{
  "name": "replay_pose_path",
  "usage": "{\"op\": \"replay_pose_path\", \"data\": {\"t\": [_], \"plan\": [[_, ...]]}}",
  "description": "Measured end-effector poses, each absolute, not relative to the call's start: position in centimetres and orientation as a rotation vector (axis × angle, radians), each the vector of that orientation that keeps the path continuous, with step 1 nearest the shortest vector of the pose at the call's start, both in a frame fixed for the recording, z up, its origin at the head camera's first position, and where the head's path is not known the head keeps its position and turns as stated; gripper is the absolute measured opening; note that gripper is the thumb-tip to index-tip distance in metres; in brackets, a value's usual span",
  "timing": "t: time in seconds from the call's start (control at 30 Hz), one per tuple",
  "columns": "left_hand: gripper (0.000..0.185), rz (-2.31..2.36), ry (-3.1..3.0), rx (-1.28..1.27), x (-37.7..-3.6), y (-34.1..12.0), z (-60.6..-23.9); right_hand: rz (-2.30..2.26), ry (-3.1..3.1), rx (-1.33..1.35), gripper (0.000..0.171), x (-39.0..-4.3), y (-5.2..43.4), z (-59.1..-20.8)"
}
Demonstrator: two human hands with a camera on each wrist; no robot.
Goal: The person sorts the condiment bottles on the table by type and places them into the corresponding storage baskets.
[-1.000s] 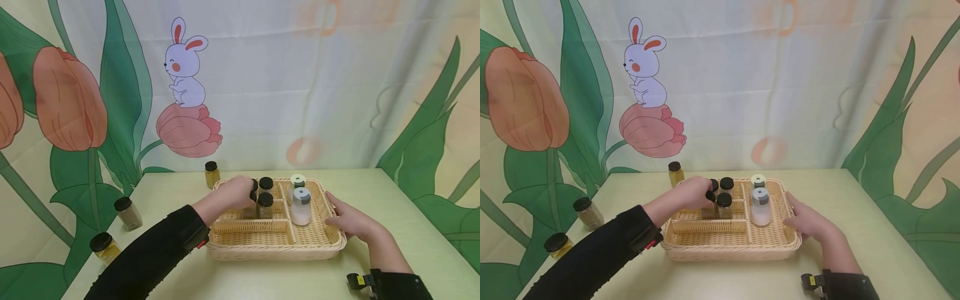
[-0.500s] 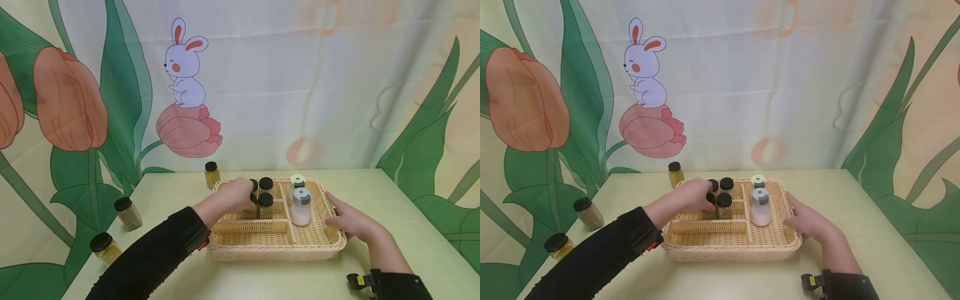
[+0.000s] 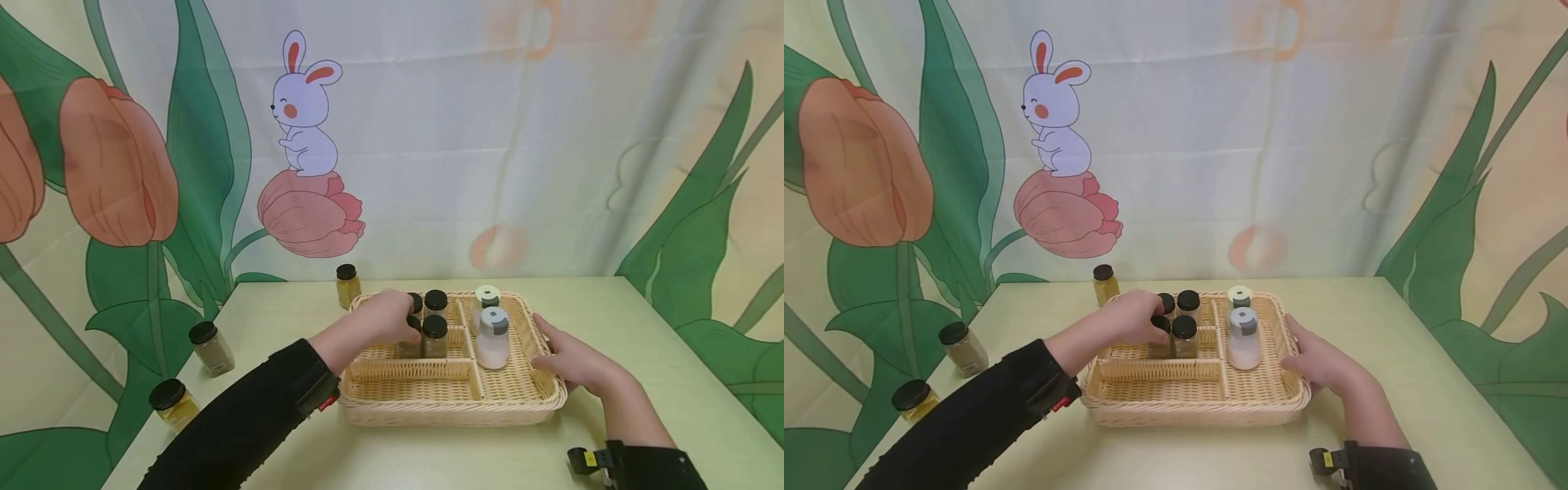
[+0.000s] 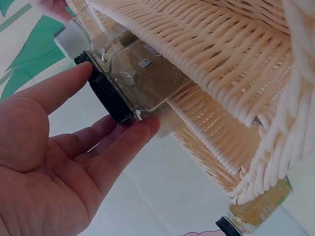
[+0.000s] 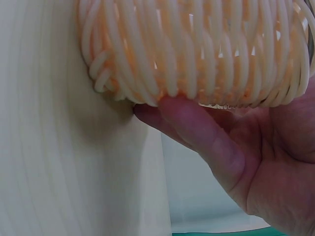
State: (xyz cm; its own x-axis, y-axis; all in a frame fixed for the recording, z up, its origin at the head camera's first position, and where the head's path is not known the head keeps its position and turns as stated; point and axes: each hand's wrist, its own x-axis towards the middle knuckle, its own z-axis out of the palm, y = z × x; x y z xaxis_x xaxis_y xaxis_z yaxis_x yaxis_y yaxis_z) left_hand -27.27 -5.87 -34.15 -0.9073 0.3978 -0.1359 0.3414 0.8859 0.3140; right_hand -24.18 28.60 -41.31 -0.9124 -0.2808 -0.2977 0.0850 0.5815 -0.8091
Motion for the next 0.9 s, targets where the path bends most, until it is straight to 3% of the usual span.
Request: {"op": "replay_pose_path", "data": {"t": [0.27, 0.43, 0.9], "plan": [[0.037, 0.424, 2.890, 0.537, -27.0, -6.3, -33.4, -1.272, 2.420, -0.145, 0.093, -24.1, 28.9, -41.4], [0.055, 0.388, 2.943, 0.499, -27.0, -6.9, -33.1, -1.281, 2.416, -0.136, 0.094, -24.0, 29.0, -41.5], [0.072, 0.246, 3.211, 0.514, -25.3, -10.5, -31.3, -1.267, 2.433, -0.137, 0.094, -24.4, 28.6, -41.6]]}}
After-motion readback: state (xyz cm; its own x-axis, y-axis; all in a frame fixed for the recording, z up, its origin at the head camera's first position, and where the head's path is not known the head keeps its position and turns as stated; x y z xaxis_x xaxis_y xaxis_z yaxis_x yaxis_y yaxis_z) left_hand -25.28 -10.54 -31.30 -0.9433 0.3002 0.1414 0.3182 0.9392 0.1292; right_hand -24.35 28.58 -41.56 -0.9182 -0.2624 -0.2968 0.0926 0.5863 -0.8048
